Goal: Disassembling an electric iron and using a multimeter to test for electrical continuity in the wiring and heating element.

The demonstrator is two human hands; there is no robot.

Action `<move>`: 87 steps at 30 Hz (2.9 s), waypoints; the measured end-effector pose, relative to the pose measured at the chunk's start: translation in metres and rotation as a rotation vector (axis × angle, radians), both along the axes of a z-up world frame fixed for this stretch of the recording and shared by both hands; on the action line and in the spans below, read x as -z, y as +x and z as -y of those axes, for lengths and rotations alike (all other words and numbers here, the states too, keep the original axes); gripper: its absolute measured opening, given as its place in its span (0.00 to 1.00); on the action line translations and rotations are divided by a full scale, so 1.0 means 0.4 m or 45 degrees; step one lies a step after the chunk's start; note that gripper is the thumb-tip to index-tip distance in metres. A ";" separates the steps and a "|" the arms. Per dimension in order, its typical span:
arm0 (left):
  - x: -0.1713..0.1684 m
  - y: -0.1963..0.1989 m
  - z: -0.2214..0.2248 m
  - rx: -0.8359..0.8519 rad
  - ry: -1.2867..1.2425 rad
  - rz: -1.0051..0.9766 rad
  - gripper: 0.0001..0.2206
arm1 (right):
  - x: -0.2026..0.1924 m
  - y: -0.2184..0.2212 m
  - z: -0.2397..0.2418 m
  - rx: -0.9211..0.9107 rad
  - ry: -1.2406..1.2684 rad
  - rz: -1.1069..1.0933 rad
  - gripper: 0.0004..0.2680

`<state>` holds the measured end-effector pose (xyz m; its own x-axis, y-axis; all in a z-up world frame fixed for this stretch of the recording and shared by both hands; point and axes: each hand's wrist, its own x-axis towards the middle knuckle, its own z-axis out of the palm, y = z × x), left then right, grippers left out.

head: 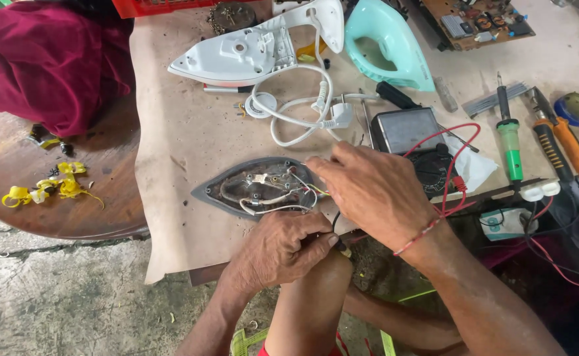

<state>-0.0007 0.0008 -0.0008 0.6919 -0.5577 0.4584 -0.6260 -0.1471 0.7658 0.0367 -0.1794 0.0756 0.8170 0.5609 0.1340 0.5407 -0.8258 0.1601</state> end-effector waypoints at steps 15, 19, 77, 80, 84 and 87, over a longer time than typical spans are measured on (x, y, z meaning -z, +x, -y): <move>-0.010 0.008 0.012 0.040 0.011 -0.038 0.05 | 0.079 0.025 -0.039 -0.035 -0.007 0.068 0.08; 0.007 0.007 0.012 -0.003 0.043 -0.063 0.06 | 0.086 0.024 -0.048 -0.024 -0.030 0.026 0.02; 0.056 -0.006 0.024 -0.121 -0.009 -0.151 0.03 | 0.010 0.113 -0.108 -0.394 0.062 -0.509 0.05; 0.046 -0.010 0.022 -0.140 0.012 -0.130 0.03 | -0.037 0.091 -0.109 -0.291 0.067 -0.535 0.05; 0.038 -0.006 0.016 -0.115 -0.048 -0.130 0.04 | -0.044 0.093 -0.070 -0.168 0.041 -0.473 0.09; 0.031 -0.008 0.016 -0.093 -0.040 -0.164 0.05 | -0.024 0.080 -0.034 -0.020 -0.019 -0.466 0.14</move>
